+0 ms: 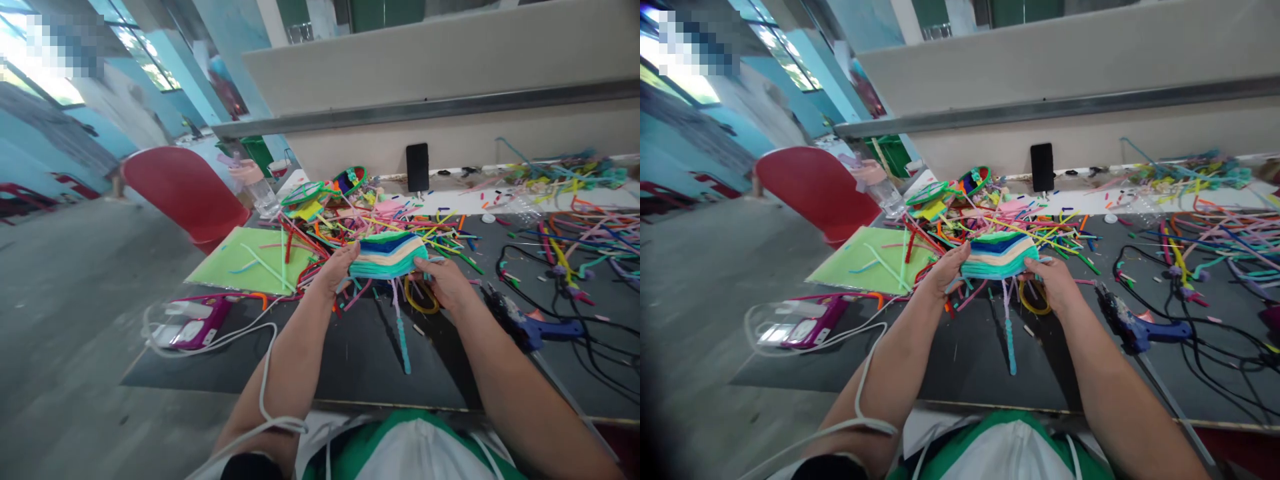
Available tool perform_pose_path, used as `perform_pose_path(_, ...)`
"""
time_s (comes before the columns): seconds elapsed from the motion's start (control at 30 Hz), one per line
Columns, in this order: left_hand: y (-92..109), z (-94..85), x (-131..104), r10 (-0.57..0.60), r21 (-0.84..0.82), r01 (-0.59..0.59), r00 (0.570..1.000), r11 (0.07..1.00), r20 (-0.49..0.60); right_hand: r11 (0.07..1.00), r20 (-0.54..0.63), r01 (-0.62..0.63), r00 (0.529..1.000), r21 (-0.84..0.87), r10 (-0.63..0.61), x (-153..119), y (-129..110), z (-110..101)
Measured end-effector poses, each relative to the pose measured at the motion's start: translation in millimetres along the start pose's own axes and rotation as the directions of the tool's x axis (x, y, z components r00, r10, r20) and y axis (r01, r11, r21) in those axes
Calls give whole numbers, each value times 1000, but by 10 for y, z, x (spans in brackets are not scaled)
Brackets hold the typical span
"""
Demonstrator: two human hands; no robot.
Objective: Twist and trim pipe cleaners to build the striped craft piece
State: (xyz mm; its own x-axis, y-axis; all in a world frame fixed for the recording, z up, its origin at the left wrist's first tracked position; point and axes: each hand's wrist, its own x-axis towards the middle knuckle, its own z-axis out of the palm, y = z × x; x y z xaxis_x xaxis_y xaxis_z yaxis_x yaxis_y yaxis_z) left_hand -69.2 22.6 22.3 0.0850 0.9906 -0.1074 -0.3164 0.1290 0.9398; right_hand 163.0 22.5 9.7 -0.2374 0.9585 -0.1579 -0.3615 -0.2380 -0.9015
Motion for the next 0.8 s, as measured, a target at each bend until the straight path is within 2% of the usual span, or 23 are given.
perform_pose_path(0.13, -45, -8, 38, 15, -28, -13, 996, 1000, 87, 998, 41, 58, 997, 18, -59, -4, -16, 33)
perform_pose_path(0.27, -63, 9, 48, 51, -8, -50, 995, 999, 87, 996, 72, 86, 993, 37, -89, 17, 16, 20)
perform_pose_path(0.43, -22, 10, 23, 70, 102, -69, 997, 992, -11, 996, 103, 54, 993, 66, -60, 23, 63, 10)
perform_pose_path(0.57, 38, -20, -13, 44, 171, -24, 993, 985, -111, 997, 91, 24, 995, 71, -30, -6, 67, 51)
perform_pose_path(0.67, 58, -18, -27, 5, 156, 6, 997, 988, -73, 997, 98, 12, 995, 80, -20, -18, 58, 56)
perform_pose_path(0.8, 32, -1, -5, -12, 33, 11, 1000, 999, 17, 996, 101, -6, 995, 86, -2, -15, 37, 13)
